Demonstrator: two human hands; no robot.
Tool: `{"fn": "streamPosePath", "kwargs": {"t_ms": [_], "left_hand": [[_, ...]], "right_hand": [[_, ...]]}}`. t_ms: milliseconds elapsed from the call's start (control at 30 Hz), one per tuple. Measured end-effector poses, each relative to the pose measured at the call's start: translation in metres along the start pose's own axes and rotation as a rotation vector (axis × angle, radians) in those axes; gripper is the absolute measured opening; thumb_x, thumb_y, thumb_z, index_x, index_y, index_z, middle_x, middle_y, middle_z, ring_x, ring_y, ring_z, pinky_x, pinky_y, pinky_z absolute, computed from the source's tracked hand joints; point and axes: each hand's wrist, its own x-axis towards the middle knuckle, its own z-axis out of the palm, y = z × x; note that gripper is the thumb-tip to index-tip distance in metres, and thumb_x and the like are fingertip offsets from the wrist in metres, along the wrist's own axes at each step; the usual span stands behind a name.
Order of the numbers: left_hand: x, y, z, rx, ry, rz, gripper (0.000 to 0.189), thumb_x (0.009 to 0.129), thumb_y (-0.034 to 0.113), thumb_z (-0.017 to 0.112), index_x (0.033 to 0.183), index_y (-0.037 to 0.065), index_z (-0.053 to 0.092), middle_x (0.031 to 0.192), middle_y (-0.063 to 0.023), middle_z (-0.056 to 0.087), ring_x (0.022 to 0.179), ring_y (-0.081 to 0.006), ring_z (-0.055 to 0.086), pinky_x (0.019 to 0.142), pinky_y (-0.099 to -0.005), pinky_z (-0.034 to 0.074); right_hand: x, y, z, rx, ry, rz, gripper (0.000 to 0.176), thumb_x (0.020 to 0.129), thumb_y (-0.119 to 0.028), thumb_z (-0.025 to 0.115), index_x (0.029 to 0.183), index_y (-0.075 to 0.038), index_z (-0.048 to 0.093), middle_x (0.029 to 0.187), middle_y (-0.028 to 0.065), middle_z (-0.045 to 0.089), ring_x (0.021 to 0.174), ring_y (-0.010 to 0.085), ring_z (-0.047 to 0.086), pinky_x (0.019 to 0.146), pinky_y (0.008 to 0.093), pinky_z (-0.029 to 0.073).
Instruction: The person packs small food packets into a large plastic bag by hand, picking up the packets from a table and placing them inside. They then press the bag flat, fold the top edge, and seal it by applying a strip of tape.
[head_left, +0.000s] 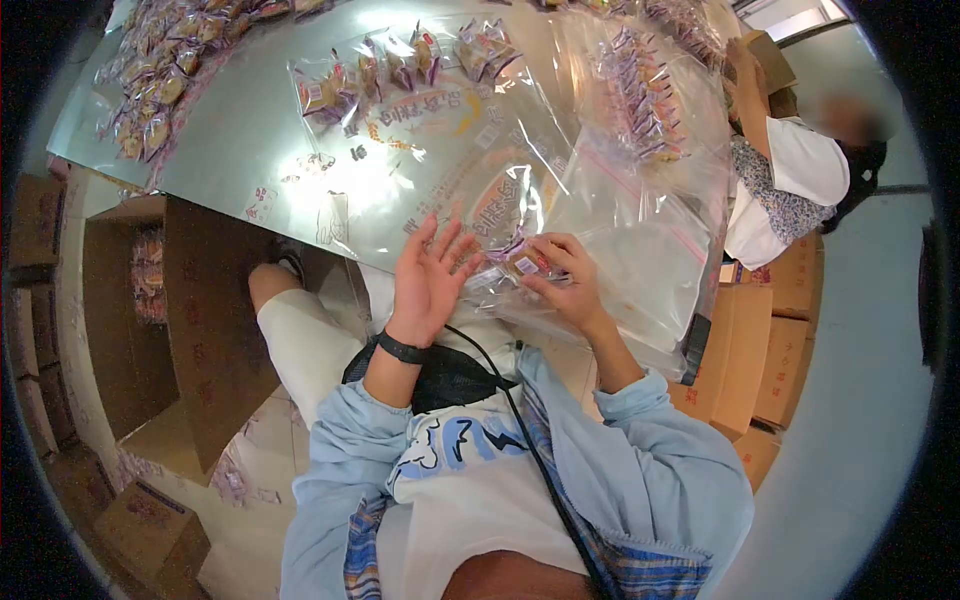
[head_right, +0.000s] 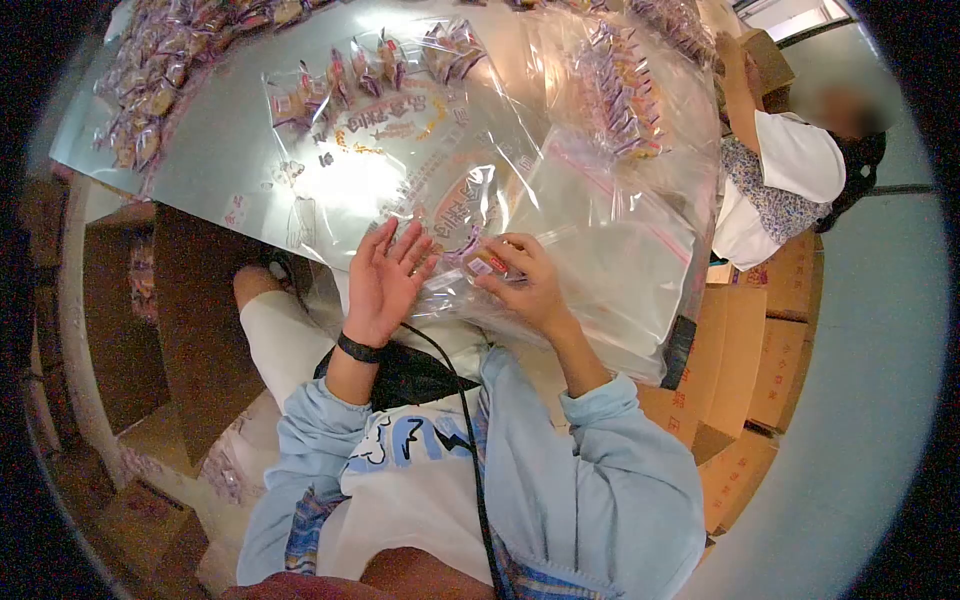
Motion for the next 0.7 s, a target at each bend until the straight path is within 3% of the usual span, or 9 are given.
{"fn": "streamPosePath", "kwargs": {"t_ms": [67,167,200,300,333,433,467,600,700], "left_hand": [[0.007,0.000,-0.008,0.052,-0.047,0.026,0.059,0.097,0.031,0.068,0.146,0.008,0.046,0.140,-0.0140,0.054,0.124,-0.0304,0.057,0.104,-0.0460,0.049],[-0.004,0.007,0.013,1.569,0.009,1.093,0.058,0.094,0.025,0.072,0.144,0.005,0.052,0.140,-0.0167,0.056,0.126,-0.0327,0.056,0.104,-0.0467,0.047],[-0.009,0.016,0.017,1.902,0.010,1.154,0.059,0.088,0.024,0.077,0.141,0.005,0.058,0.140,-0.0176,0.057,0.129,-0.0350,0.054,0.109,-0.0485,0.042],[-0.001,0.026,0.016,2.171,-0.104,1.126,0.064,0.084,0.032,0.081,0.140,0.009,0.060,0.142,-0.0153,0.056,0.129,-0.0338,0.053,0.112,-0.0514,0.036],[0.007,0.025,0.012,2.259,-0.043,1.121,0.063,0.080,0.038,0.082,0.136,0.014,0.064,0.138,-0.0102,0.060,0.128,-0.0312,0.055,0.111,-0.0519,0.036],[0.019,0.031,0.001,2.234,-0.089,0.997,0.056,0.081,0.037,0.082,0.130,0.015,0.067,0.131,-0.0053,0.065,0.126,-0.0273,0.055,0.107,-0.0518,0.037],[0.021,0.031,0.000,2.236,-0.093,1.002,0.047,0.083,0.035,0.080,0.124,0.016,0.070,0.122,-0.0026,0.068,0.123,-0.0260,0.057,0.105,-0.0493,0.039],[0.023,0.036,0.002,2.178,-0.112,0.910,0.044,0.085,0.038,0.078,0.121,0.013,0.071,0.122,-0.0050,0.068,0.120,-0.0269,0.057,0.102,-0.0472,0.040],[0.024,0.041,0.002,2.273,0.010,1.100,0.041,0.090,0.040,0.074,0.122,0.014,0.073,0.131,-0.0062,0.065,0.125,-0.0291,0.056,0.105,-0.0482,0.040]], "right_hand": [[0.000,-0.002,-0.008,-0.050,0.005,0.022,0.056,0.078,-0.020,0.089,0.130,-0.007,0.071,0.123,0.0129,0.065,0.111,0.0271,0.064,0.096,0.0373,0.052],[0.000,-0.003,-0.017,-0.133,0.128,0.018,0.053,0.078,-0.020,0.089,0.127,-0.008,0.072,0.121,0.0134,0.066,0.109,0.0282,0.066,0.094,0.0376,0.053],[0.001,-0.002,-0.019,-0.161,0.189,0.007,0.052,0.078,-0.020,0.089,0.126,-0.008,0.073,0.121,0.0137,0.066,0.108,0.0284,0.066,0.093,0.0374,0.054],[0.008,-0.004,-0.029,-0.188,0.263,0.012,0.050,0.078,-0.020,0.089,0.124,-0.008,0.074,0.120,0.0155,0.067,0.106,0.0303,0.069,0.089,0.0373,0.056],[0.008,-0.007,-0.031,-0.242,0.227,0.014,0.049,0.078,-0.021,0.089,0.124,-0.009,0.074,0.121,0.0160,0.067,0.106,0.0312,0.069,0.089,0.0376,0.056],[0.013,-0.016,-0.034,-0.394,0.150,-0.010,0.048,0.078,-0.021,0.088,0.122,-0.011,0.073,0.125,0.0172,0.065,0.106,0.0329,0.069,0.088,0.0385,0.057],[0.015,-0.019,-0.031,-0.436,0.141,-0.037,0.048,0.078,-0.022,0.088,0.122,-0.012,0.073,0.127,0.0173,0.065,0.105,0.0330,0.069,0.088,0.0389,0.057],[0.019,-0.022,-0.022,-0.547,0.061,-0.157,0.047,0.077,-0.023,0.087,0.121,-0.014,0.072,0.132,0.0159,0.063,0.103,0.0322,0.070,0.085,0.0407,0.057],[0.020,-0.032,-0.015,-0.507,0.029,-0.150,0.046,0.077,-0.021,0.085,0.121,-0.016,0.072,0.132,0.0148,0.063,0.102,0.0326,0.069,0.084,0.0426,0.056]]}}
